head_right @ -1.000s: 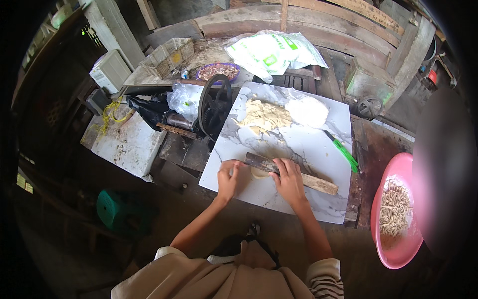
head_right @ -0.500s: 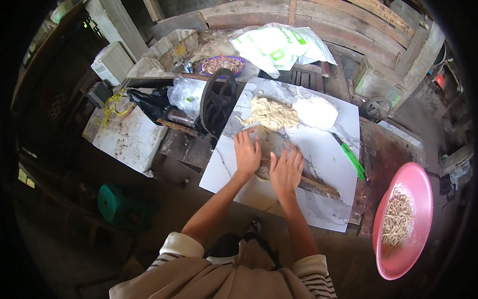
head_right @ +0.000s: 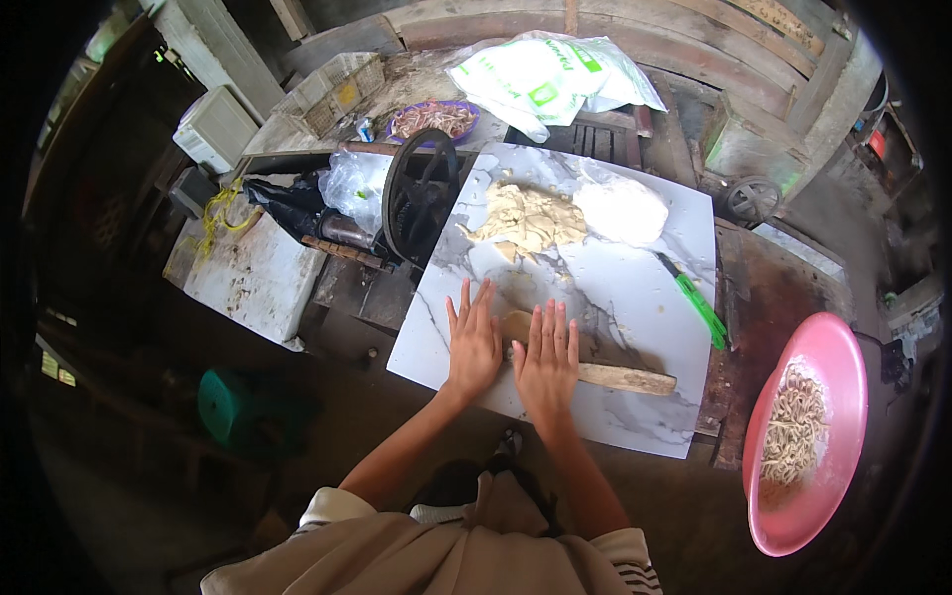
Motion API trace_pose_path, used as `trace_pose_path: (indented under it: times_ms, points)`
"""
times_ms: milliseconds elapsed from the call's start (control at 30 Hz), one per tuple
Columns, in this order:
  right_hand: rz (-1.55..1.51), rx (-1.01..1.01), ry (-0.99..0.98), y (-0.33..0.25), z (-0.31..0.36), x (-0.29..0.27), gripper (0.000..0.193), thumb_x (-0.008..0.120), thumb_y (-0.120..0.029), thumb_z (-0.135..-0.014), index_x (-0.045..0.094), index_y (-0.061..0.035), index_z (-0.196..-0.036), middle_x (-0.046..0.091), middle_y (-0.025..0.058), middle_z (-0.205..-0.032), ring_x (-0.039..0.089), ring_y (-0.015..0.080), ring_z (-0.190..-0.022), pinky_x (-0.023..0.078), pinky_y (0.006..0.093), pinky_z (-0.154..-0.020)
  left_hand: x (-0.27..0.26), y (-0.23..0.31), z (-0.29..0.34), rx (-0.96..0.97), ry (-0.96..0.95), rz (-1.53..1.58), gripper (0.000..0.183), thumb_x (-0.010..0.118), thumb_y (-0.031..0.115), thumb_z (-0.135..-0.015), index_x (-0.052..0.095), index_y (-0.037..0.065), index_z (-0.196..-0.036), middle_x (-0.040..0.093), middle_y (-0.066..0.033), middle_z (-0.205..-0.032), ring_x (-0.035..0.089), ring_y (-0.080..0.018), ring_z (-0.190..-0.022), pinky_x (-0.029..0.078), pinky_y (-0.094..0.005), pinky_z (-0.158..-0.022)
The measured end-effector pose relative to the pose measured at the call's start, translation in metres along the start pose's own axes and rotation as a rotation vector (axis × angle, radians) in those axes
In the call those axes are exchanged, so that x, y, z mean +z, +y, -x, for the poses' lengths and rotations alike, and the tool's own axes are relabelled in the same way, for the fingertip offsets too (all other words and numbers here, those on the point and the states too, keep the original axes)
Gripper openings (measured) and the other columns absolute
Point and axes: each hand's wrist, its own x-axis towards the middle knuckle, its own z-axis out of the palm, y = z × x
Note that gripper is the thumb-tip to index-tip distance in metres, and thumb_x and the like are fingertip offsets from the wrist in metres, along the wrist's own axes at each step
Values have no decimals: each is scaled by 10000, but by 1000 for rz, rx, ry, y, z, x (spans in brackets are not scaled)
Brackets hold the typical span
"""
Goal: The person prepares noodles by hand and with a manual noodle-cutting tool. First, the person kneads dough on a marble surface and rolls it into a log using a wooden rolling pin. The person then cuts small pieces of dough with a knife, flattens them, and passes them through a hand-cranked noodle machine held over a large bowl to produce individual noodles.
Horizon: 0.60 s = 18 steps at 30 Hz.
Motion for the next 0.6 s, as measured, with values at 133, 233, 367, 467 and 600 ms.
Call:
trace_pose_path:
  times_ms: [133, 233, 367, 467, 600]
  points:
    - [83, -9, -4, 8, -32, -2, 528, 439, -294, -895, 389, 38, -1302, 293, 178, -1421, 237, 276, -1344, 164, 493, -1083, 8, -1, -32, -5, 24, -113, 476, 377, 131, -898, 298, -42, -1334, 279, -184, -1417, 116, -358, -1364, 57, -569, -1062]
    - [110, 14, 44, 18, -62, 1, 540, 419, -323, -904, 391, 42, -1301, 253, 177, -1440, 201, 268, -1357, 133, 525, -1080, 18, 3, -66, -49, 104, -142, 529, 391, 211, -907, 267, -65, -1341, 197, -218, -1443, 69, -358, -1371, 37, -570, -1063]
    - [117, 29, 60, 25, -62, 13, 574, 402, -361, -910, 383, 62, -1298, 272, 179, -1432, 191, 258, -1361, 112, 530, -1082, 24, 0, -65, -84, 124, -164, 597, 394, 275, -916, 215, -89, -1354, 119, -262, -1451, 46, -372, -1369, 44, -565, -1064]
    - [97, -1, 13, 16, -35, 8, 574, 425, -343, -900, 371, 61, -1304, 305, 184, -1414, 217, 261, -1352, 131, 510, -1087, 21, -4, -35, -53, 89, -111, 581, 391, 229, -916, 198, -89, -1362, 125, -265, -1448, 68, -381, -1365, 55, -565, -1064]
    - [49, -26, 34, 5, -5, 0, 557, 455, -301, -881, 370, 41, -1313, 310, 189, -1411, 262, 275, -1335, 188, 477, -1084, 9, 4, 1, -23, 12, -78, 560, 381, 148, -907, 176, -82, -1374, 149, -268, -1442, 103, -379, -1362, 63, -566, -1061]
